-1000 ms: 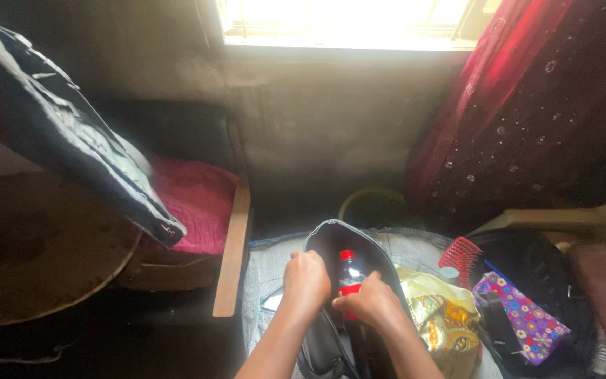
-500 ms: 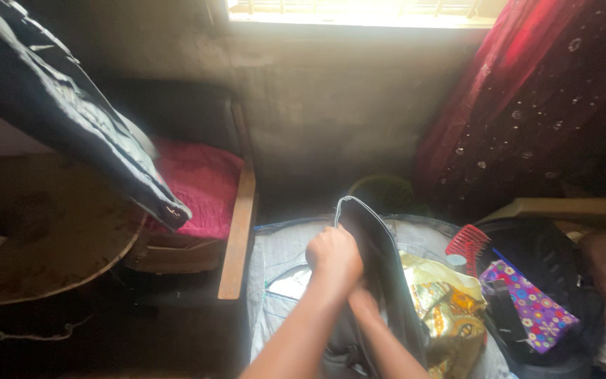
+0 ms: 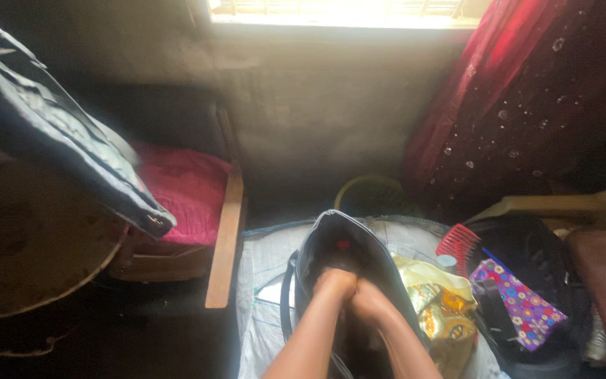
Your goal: The person packs a black handbag with daily essentials. They place a red lighter, a white bottle, a small orange container, a green tube, a white packet, a white cloth, a red comb, a striped bottle, a red bottle, and a blue bottle into the bag, then adjust the items inside.
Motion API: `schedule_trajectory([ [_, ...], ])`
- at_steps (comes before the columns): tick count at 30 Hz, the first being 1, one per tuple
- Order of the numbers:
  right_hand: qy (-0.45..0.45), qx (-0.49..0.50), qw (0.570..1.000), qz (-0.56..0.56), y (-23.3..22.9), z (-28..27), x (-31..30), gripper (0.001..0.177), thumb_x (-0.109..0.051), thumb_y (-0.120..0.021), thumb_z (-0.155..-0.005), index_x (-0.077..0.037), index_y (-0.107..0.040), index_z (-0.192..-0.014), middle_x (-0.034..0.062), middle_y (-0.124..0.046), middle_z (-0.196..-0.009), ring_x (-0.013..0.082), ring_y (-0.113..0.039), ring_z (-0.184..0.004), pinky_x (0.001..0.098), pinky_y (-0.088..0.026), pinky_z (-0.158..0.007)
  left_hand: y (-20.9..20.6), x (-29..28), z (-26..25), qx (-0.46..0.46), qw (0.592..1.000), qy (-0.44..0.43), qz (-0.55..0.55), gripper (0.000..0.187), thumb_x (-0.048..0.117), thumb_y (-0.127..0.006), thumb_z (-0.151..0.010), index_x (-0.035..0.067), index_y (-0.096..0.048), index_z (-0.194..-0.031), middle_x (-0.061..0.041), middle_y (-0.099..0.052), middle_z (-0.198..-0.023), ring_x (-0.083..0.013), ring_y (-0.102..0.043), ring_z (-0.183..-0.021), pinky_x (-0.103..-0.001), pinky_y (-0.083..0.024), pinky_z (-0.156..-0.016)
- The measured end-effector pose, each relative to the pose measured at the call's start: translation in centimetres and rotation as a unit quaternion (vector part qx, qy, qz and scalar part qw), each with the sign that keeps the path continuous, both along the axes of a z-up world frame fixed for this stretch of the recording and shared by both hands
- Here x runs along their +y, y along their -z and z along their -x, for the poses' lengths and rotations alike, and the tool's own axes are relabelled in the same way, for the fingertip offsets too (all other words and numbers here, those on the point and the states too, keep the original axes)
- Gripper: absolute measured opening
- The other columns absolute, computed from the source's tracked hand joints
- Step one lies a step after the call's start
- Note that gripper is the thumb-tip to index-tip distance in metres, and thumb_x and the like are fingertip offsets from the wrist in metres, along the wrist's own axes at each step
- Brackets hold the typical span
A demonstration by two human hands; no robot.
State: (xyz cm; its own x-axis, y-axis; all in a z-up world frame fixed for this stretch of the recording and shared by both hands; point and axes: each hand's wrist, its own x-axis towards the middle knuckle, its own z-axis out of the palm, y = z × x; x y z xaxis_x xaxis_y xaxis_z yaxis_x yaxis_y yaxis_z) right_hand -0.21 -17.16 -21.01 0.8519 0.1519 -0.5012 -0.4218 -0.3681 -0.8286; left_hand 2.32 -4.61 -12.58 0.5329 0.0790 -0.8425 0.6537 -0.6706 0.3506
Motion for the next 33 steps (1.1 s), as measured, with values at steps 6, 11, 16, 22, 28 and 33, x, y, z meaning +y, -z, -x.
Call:
schedule_trajectory([
  [6, -0.082, -0.008, 0.94, 0.332, 1.3, -0.2, -0.3, 0.028, -0.01, -0.066, -0.083, 0.003, -0.073, -0.106, 0.0276, -0.072, -0.108, 0.0366, -0.073, -0.106, 0.0462, -0.058, -0.089, 4.9, -0.4, 0.3, -0.13, 0.987, 0.096, -0.022, 0.049, 0.031, -0.065, -0.093, 0.012, -0.065, -0.138, -0.024, -0.057, -0.145, -0.0378, -0.053, -0.137, -0.043, -0.042, -0.114],
  [11, -0.051, -0.039, 0.945, 0.321, -3.4, 1.0, 1.3, 0.027, -0.011, -0.067, -0.082, 0.005, -0.071, -0.103, 0.0312, -0.069, -0.108, 0.0418, -0.07, -0.106, 0.0478, -0.057, -0.09, 6.4, 0.5, 0.5, -0.178, 0.978, 0.105, -0.035, 0.058, 0.037, -0.069, -0.088, 0.013, -0.059, -0.139, -0.021, -0.056, -0.144, -0.0357, -0.055, -0.134, -0.043, -0.047, -0.109],
  [16, 0.116, -0.119, 0.918, 0.359, -12.7, 1.3, 3.7, 0.029, -0.019, -0.067, -0.088, 0.007, -0.069, -0.101, 0.0336, -0.069, -0.105, 0.0466, -0.068, -0.104, 0.0502, -0.055, -0.093, 7.3, 0.1, -0.5, -0.155, 0.987, 0.011, -0.05, 0.061, 0.047, -0.069, -0.087, 0.009, -0.061, -0.134, -0.019, -0.058, -0.141, -0.0332, -0.058, -0.131, -0.042, -0.049, -0.106],
  [22, 0.057, -0.31, 0.918, 0.242, -20.3, 3.5, 5.3, 0.025, -0.01, -0.063, -0.088, -0.003, -0.069, -0.11, 0.0222, -0.072, -0.104, 0.0445, -0.068, -0.101, 0.0516, -0.054, -0.086, 0.3, 1.3, 0.6, -0.319, 0.945, 0.047, -0.048, 0.041, 0.037, -0.064, -0.09, 0.008, -0.065, -0.12, -0.017, -0.063, -0.129, -0.0333, -0.064, -0.119, -0.046, -0.053, -0.096],
  [28, 0.14, -0.549, 0.687, 0.455, -22.2, 3.3, 4.4, 0.048, -0.005, -0.06, -0.071, -0.007, -0.062, -0.119, 0.0233, -0.066, -0.119, 0.0422, -0.06, -0.1, 0.0536, -0.044, -0.077, -11.9, 3.4, 3.3, -0.732, 0.64, 0.081, -0.219, 0.013, 0.004, -0.064, -0.072, 0.011, -0.064, -0.083, -0.018, -0.07, -0.112, -0.0415, -0.068, -0.102, -0.056, -0.052, -0.082],
  [33, 0.096, -0.27, 0.834, 0.472, -21.3, 2.9, 2.6, 0.015, -0.009, -0.06, -0.088, 0.0, -0.072, -0.092, 0.0261, -0.07, -0.091, 0.0449, -0.069, -0.09, 0.0526, -0.055, -0.082, -13.6, 5.2, 4.4, -0.403, 0.905, 0.032, -0.133, 0.019, -0.001, -0.063, -0.081, 0.004, -0.072, -0.097, -0.027, -0.07, -0.098, -0.0456, -0.069, -0.098, -0.052, -0.056, -0.083],
])
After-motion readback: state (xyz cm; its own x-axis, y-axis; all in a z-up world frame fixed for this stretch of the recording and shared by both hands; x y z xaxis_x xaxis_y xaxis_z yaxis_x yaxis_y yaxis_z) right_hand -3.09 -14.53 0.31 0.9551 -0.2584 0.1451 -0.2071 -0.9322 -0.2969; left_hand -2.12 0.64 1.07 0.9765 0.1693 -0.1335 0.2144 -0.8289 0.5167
